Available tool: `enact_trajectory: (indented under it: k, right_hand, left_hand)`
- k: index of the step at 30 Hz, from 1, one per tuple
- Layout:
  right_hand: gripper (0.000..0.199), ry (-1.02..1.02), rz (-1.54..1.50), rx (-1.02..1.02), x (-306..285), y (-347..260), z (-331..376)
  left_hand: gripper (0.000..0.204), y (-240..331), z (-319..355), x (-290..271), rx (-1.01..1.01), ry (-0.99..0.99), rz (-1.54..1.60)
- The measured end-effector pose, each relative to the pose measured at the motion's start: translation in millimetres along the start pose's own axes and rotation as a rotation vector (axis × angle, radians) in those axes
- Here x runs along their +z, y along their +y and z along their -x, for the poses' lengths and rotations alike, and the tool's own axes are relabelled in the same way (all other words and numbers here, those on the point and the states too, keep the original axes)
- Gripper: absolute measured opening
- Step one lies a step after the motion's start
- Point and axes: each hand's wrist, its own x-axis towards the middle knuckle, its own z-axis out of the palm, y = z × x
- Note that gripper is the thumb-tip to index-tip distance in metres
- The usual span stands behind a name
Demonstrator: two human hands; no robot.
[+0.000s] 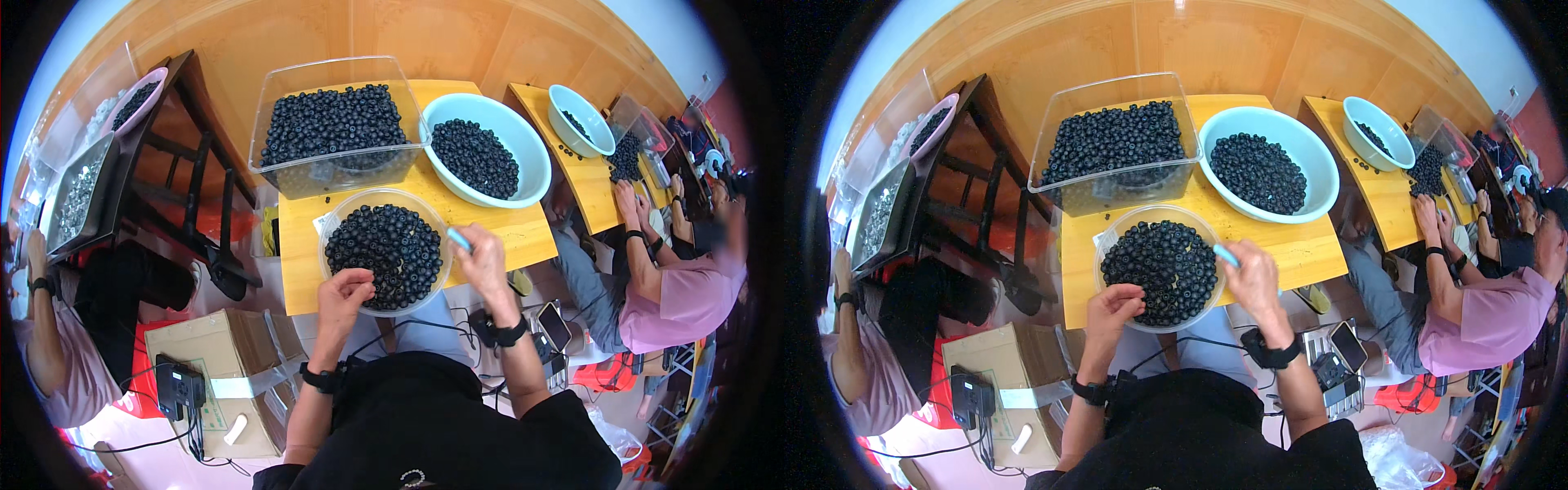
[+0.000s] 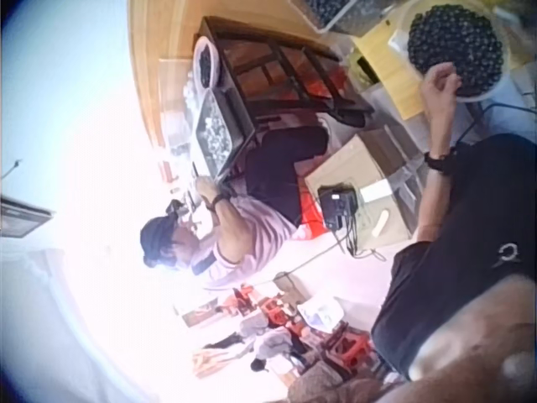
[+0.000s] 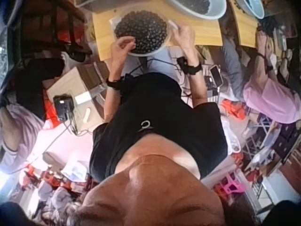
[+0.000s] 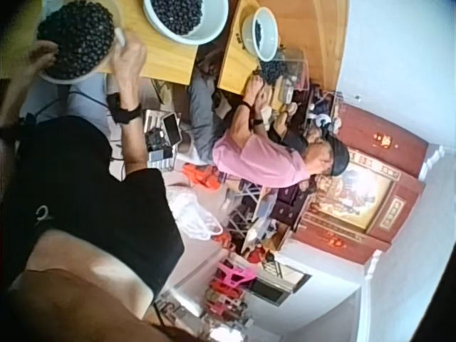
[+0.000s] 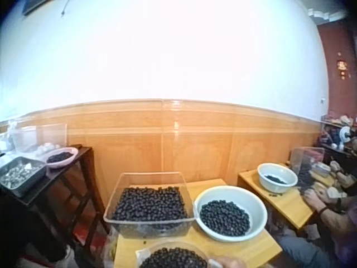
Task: Manually sort blueberries into plastic containers at a workstation.
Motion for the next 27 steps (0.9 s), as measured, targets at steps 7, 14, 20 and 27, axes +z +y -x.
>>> enact_trajectory:
  k: [7,14,20,27]
  right_hand:
    - [0.014,-0.016,-0.133,0.140,30,-2,38]
    - [0.014,-0.009,-0.187,0.113,39,-2,43]
    - [0.017,0.058,-0.209,0.183,28,-12,44]
    - [0.021,-0.006,-0.483,0.061,6,-30,42]
  left_hand:
    - [0.023,-1,-14,36,0.291,-0.047,-0.791]
    - [0.021,-13,-11,42,0.486,-0.034,-0.916]
    - [0.019,-3,-11,37,0.250,-0.083,-0.559]
    - [0.018,15,-1,15,-0.183,-0.315,0.546]
